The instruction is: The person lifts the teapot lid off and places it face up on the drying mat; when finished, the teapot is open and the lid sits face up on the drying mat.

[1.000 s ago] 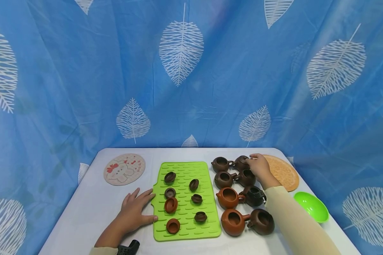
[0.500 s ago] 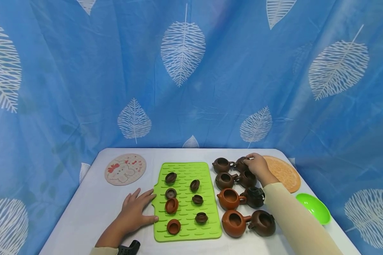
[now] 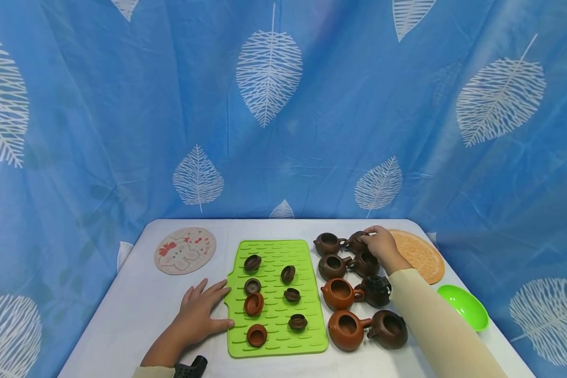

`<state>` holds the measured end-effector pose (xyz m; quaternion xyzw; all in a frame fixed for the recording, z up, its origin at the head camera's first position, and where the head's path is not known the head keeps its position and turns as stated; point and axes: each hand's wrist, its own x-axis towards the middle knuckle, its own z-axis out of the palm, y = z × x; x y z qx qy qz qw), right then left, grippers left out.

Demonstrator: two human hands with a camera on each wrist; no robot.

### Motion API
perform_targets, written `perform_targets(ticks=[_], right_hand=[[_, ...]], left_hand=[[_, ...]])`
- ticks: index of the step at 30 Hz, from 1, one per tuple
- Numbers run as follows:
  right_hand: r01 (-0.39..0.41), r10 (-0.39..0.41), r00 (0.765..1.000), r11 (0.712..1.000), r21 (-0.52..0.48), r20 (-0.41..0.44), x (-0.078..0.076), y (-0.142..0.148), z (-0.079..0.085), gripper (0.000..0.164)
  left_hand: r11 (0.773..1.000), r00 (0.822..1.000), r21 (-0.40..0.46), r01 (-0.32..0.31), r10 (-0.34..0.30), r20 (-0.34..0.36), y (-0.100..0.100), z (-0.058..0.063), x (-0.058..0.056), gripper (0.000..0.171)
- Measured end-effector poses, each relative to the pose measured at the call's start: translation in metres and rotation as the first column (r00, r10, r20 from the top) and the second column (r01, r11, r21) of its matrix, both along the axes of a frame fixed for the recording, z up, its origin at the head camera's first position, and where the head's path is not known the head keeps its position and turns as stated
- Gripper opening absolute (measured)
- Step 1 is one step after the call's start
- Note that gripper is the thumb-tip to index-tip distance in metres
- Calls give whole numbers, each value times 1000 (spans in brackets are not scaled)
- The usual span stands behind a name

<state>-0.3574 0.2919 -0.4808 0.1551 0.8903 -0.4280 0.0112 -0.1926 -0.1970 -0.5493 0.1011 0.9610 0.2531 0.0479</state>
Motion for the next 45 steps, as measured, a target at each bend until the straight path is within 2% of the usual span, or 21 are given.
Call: perform_targets(ticks=[9, 17, 22, 27, 31, 35, 37, 42, 45], right_hand=[[25, -25, 1000, 999, -31, -10, -1, -1, 0, 27], [-11, 7, 998, 997, -71, -60, 7, 2, 3, 30], [-1, -11, 997, 987, -159, -73, 8, 2, 4, 34], [38, -60, 996, 953, -299, -66, 6, 2, 3, 42], [62, -112, 990, 887, -458, -83, 3, 0, 2, 46], [45, -125, 988, 797, -602, -92, 4, -3, 2, 45], [16, -114, 988, 735, -678, -100, 5, -5, 3, 42], [-81, -73, 987, 542, -836, -143, 9, -13, 7, 23], [-124, -39, 986, 458, -880, -159, 11, -19, 10, 19]], left_hand=[[1000, 1000, 3, -1, 1, -6, -1, -1, 0, 96], [1000, 1000, 8, -3, 3, -9, -1, -2, -1, 97], [1000, 1000, 8, 3, -3, -9, -1, -1, -1, 96], [1000, 1000, 7, 6, -6, -3, -1, 2, 1, 95], [1000, 1000, 5, 6, -6, -4, 0, 2, 2, 94], [1000, 1000, 3, 4, -4, -2, -1, 1, 1, 94], [1000, 1000, 1, 3, -3, -1, 0, 0, 1, 94], [1000, 1000, 3, 1, -1, 3, 0, 1, 1, 94], [1000, 1000, 4, 1, -1, 6, 1, 2, 1, 94]])
